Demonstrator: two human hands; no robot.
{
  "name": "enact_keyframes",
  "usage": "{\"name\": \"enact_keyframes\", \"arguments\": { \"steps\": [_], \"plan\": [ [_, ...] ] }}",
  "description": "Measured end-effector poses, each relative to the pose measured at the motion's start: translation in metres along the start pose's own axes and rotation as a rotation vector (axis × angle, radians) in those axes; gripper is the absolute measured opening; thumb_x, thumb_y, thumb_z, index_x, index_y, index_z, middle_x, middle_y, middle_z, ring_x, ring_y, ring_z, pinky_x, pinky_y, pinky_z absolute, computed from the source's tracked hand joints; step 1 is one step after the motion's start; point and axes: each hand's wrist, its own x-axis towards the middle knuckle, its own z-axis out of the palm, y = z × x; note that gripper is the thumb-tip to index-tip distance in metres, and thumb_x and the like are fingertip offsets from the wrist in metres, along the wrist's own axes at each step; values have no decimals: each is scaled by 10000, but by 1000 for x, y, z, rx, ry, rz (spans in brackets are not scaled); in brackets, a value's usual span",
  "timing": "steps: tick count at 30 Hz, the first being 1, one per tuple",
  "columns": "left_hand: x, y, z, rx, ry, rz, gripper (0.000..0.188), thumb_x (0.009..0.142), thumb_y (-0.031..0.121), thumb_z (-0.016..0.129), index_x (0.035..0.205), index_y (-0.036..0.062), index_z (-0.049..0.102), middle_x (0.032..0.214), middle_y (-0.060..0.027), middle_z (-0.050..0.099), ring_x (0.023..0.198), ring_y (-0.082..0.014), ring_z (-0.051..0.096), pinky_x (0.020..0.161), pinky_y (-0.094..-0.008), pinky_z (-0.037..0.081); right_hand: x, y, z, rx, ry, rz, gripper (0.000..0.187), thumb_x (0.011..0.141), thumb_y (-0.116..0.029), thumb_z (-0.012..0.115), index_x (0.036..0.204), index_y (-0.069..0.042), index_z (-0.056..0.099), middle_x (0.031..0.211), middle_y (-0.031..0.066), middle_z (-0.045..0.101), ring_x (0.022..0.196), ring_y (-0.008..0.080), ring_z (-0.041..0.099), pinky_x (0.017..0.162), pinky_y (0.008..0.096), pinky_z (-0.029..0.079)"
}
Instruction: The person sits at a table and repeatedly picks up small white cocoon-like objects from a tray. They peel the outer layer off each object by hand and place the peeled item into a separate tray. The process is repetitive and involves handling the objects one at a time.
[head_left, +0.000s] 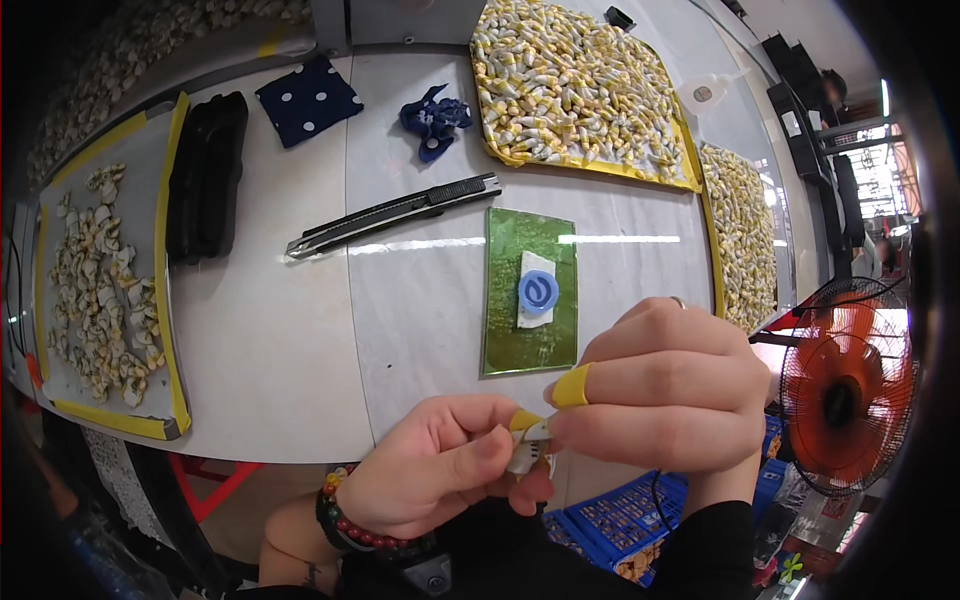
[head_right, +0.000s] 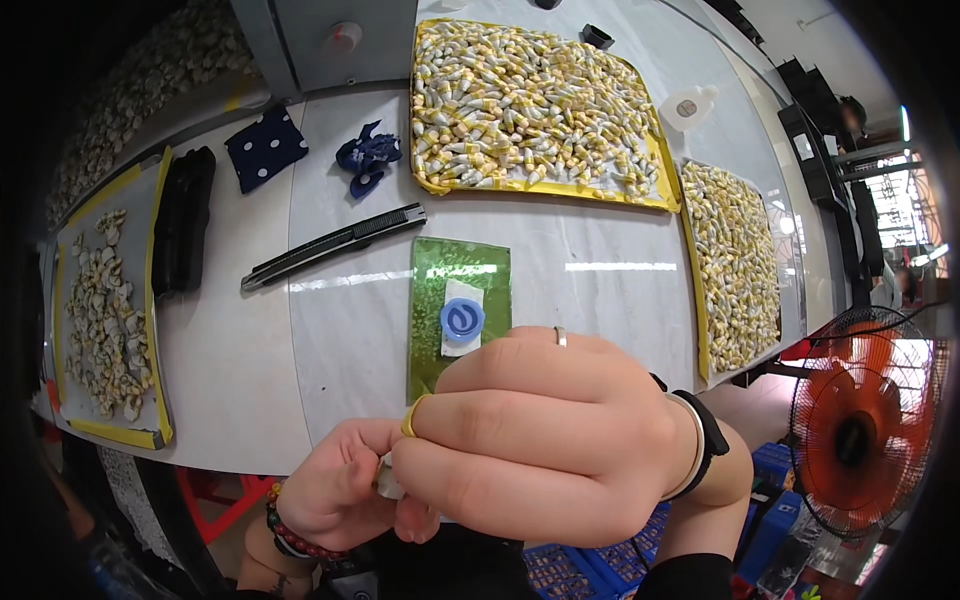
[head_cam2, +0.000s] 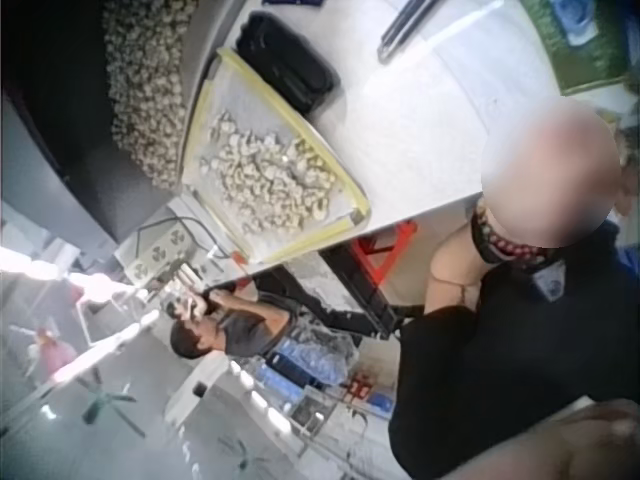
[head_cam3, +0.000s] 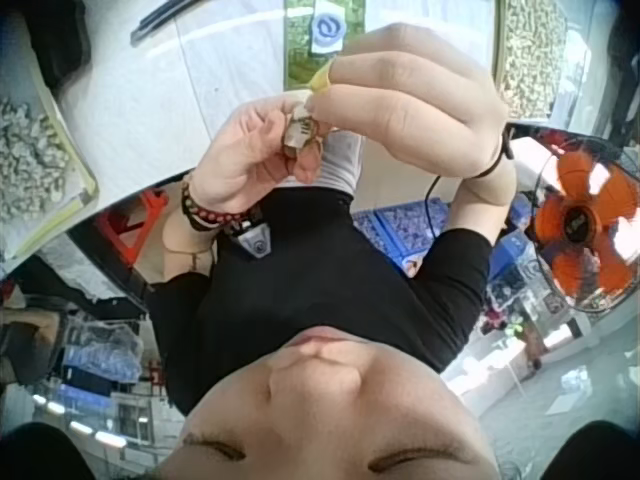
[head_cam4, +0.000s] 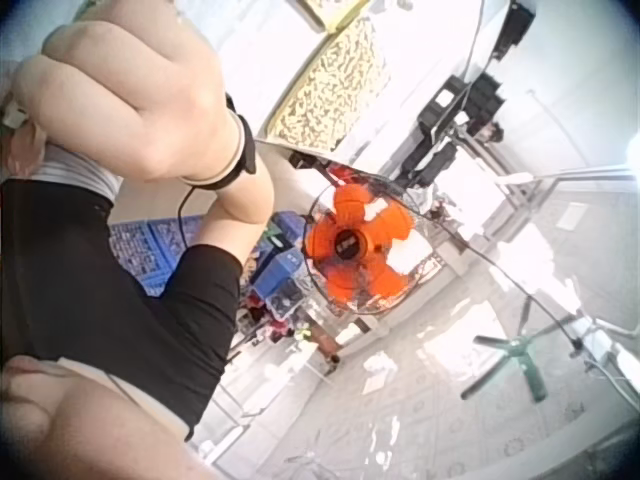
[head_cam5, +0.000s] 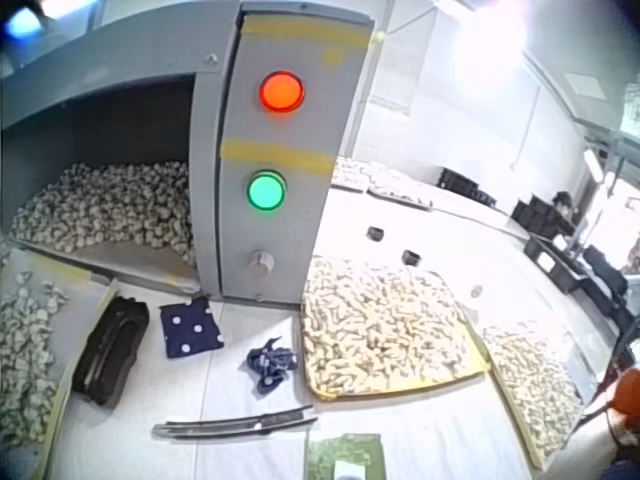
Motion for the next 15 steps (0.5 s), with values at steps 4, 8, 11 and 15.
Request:
{"name": "enact_keyframes", "arguments": {
  "steps": [4, 8, 11, 15],
  "plan": [
    [0, 0, 2, 0, 16, 0, 354, 924, 249, 513, 1133, -35, 489, 940, -106, 618, 818, -139, 600, 765, -259, 479, 0, -2, 1, -20, -10, -3, 137, 615, -83, 698, 744, -59, 655, 734, 43, 618, 607, 160, 591, 509, 238, 485],
    [1, 2, 2, 12, -1, -15, 333, 924, 241, 515, 1113, -32, 498, 938, -99, 614, 818, -132, 593, 762, -258, 476, 0, -2, 3, -13, 14, -17, 133, 612, -83, 704, 733, -60, 653, 727, 43, 615, 606, 159, 591, 500, 231, 478],
    [1, 2, 3, 1, -7, -22, 309, 921, 224, 522, 1095, -31, 505, 917, -82, 607, 807, -119, 581, 755, -257, 471, 1, 0, 4, 27, 32, -38, 112, 613, -81, 703, 708, -63, 649, 714, 39, 612, 602, 156, 591, 493, 227, 473],
    [2, 3, 6, -14, 10, -48, 268, 915, 200, 534, 1049, -32, 525, 888, -63, 597, 796, -104, 564, 746, -252, 460, 0, -1, 6, 68, 43, -19, 82, 620, -84, 693, 683, -65, 645, 698, 29, 607, 595, 150, 590, 487, 224, 471]
  ]
}}
